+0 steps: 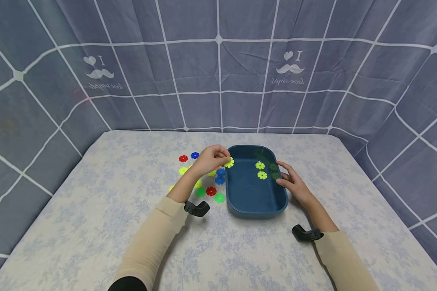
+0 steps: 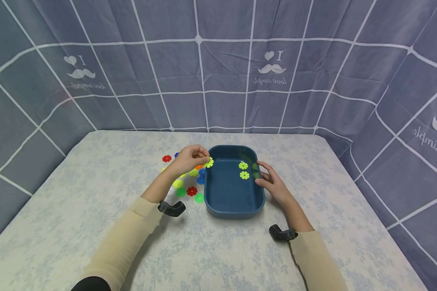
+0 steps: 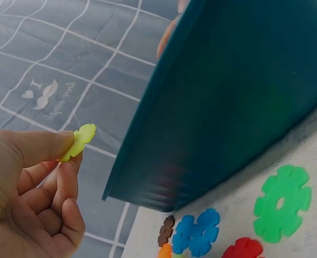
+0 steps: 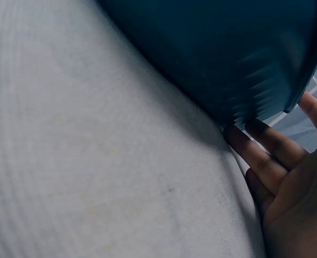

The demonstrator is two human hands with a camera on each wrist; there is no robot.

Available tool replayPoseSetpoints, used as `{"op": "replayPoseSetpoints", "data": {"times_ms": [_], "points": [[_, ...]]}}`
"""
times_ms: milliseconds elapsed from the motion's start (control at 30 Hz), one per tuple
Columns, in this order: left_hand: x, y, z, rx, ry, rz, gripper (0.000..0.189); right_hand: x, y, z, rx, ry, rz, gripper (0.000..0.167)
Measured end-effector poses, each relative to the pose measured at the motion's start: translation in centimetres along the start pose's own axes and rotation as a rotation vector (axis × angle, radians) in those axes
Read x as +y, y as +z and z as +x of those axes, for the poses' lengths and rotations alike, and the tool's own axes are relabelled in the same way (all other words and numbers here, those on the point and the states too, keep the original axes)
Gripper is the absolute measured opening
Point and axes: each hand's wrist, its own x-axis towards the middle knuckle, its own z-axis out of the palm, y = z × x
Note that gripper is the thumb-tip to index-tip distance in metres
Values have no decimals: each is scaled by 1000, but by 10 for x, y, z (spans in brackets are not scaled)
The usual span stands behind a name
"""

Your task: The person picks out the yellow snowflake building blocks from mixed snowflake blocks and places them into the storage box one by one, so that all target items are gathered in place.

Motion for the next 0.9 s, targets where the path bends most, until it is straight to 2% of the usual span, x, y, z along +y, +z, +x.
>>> {"op": "replayPoseSetpoints", "data": {"times_ms": [233,500,667,900], "points": [[0,9,3,-18,2,37,15,1,0,0,3,9,7,65],[5,21,8,-50,29,42,13,1,-1,1,10,21,5,65],[8,28,11,-68,29,79,13,2,0,1,11,24,11,65],[17,31,17,-76,69,111,12,2,1,1,14,24,-2,65]]}}
